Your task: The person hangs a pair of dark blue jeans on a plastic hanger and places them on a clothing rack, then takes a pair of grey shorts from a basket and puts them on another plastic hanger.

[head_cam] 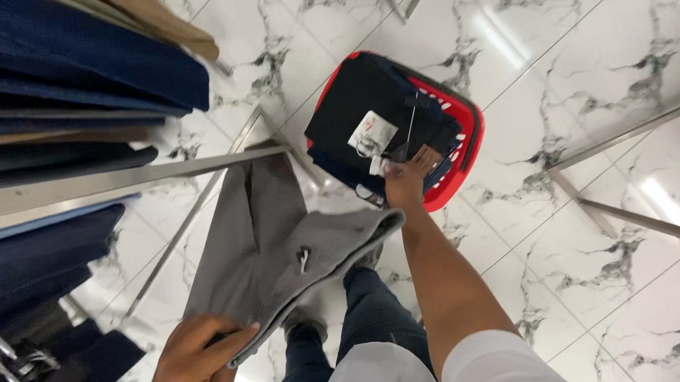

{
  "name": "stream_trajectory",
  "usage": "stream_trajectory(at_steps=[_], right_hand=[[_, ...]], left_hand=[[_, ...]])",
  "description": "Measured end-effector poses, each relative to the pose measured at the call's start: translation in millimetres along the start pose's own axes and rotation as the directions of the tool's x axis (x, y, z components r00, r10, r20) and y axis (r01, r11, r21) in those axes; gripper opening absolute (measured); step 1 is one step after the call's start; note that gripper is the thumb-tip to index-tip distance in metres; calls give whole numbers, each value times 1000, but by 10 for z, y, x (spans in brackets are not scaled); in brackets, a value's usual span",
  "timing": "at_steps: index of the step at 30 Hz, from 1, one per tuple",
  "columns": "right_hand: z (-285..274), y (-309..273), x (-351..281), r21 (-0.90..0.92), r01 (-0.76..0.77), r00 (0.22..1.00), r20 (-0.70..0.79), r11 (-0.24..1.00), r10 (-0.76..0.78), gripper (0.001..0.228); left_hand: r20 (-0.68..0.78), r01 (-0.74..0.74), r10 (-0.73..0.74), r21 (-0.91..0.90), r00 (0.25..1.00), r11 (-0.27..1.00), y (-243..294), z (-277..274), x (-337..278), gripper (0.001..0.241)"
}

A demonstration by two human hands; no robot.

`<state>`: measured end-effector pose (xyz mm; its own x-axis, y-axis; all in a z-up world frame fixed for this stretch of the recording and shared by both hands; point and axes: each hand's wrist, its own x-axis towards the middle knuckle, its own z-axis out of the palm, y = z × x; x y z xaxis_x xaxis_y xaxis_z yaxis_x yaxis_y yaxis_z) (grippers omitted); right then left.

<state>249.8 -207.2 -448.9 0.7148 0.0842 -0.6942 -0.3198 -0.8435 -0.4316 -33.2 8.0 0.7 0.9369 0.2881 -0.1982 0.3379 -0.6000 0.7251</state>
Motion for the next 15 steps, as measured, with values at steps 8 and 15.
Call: stream_trajectory(at_steps=[8,15], right_hand=[[-706,460,-531,198,190,888,-452,962,-83,34],[-1840,68,-1921,763,126,989,-149,634,-16,31]], left_hand=[[-83,-197,195,-17,977,980,146,71,107,52],[-78,-303,305,43,949,952,243,91,14,50]])
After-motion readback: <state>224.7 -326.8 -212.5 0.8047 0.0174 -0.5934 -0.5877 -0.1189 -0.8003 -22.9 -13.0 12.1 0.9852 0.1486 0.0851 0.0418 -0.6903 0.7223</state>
